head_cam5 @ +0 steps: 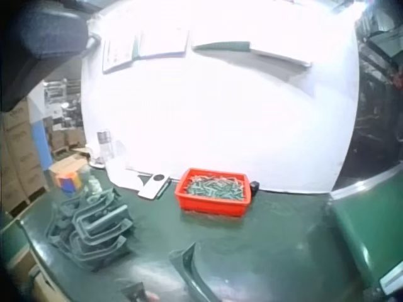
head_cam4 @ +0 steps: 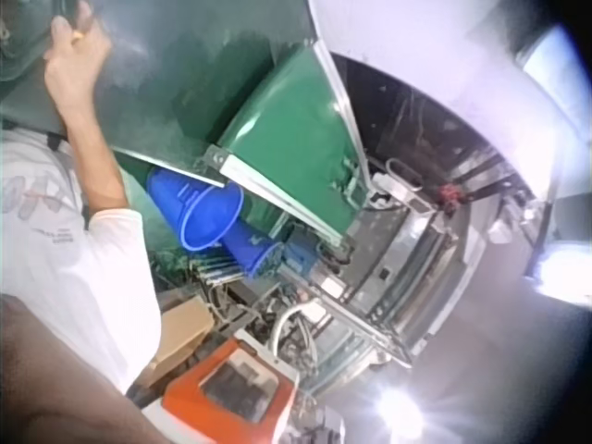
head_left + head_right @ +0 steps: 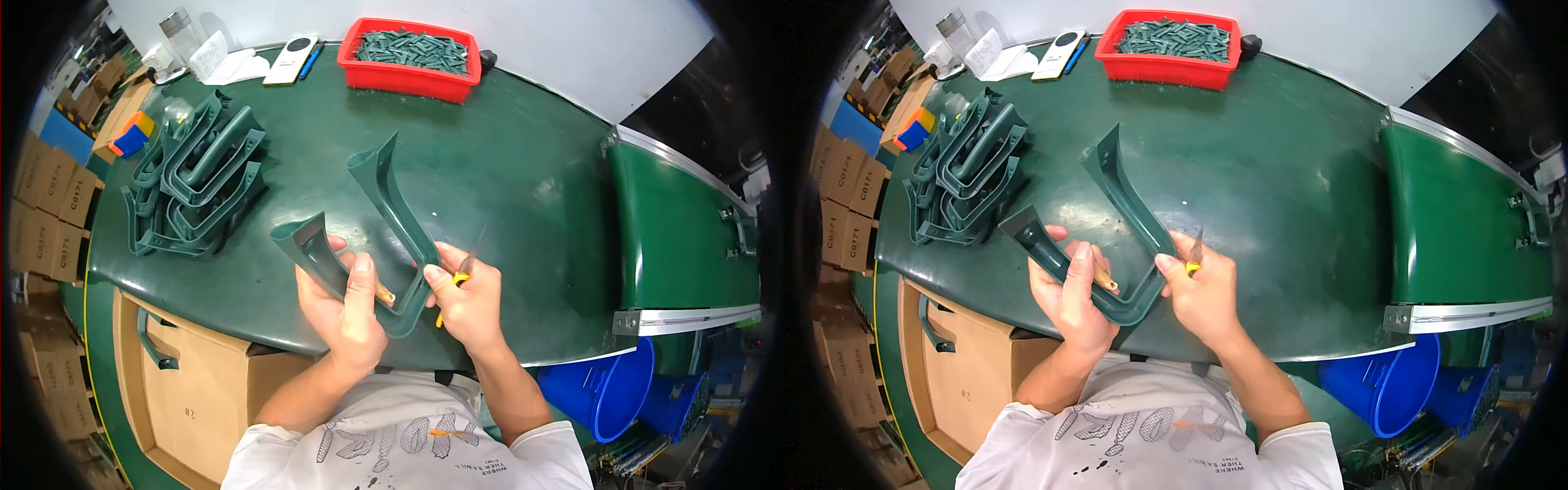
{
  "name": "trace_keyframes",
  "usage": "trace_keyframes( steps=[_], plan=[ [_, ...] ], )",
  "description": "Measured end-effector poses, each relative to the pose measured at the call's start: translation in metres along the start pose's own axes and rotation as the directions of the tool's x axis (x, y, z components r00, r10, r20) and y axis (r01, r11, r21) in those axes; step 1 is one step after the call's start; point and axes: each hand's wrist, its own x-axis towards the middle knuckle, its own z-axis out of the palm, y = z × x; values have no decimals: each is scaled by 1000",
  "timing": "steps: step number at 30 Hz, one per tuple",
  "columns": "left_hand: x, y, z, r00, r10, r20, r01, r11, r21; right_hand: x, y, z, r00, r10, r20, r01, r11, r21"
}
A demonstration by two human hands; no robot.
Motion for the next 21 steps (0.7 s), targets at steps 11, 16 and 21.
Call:
trace_keyframes(
  steps=[11,16,21],
  plan=[
    [-1,-8,-22,851,309,425,-427,877,219,15,0,-17,949,291,122,-285,956,-62],
    [0,-14,-35,706,434,560,-644,723,251,11,0,-12,827,510,238,-545,830,116],
    [-7,-14,-27,990,99,105,-127,946,299,-7,11,3,826,530,190,-563,767,309]
  ],
)
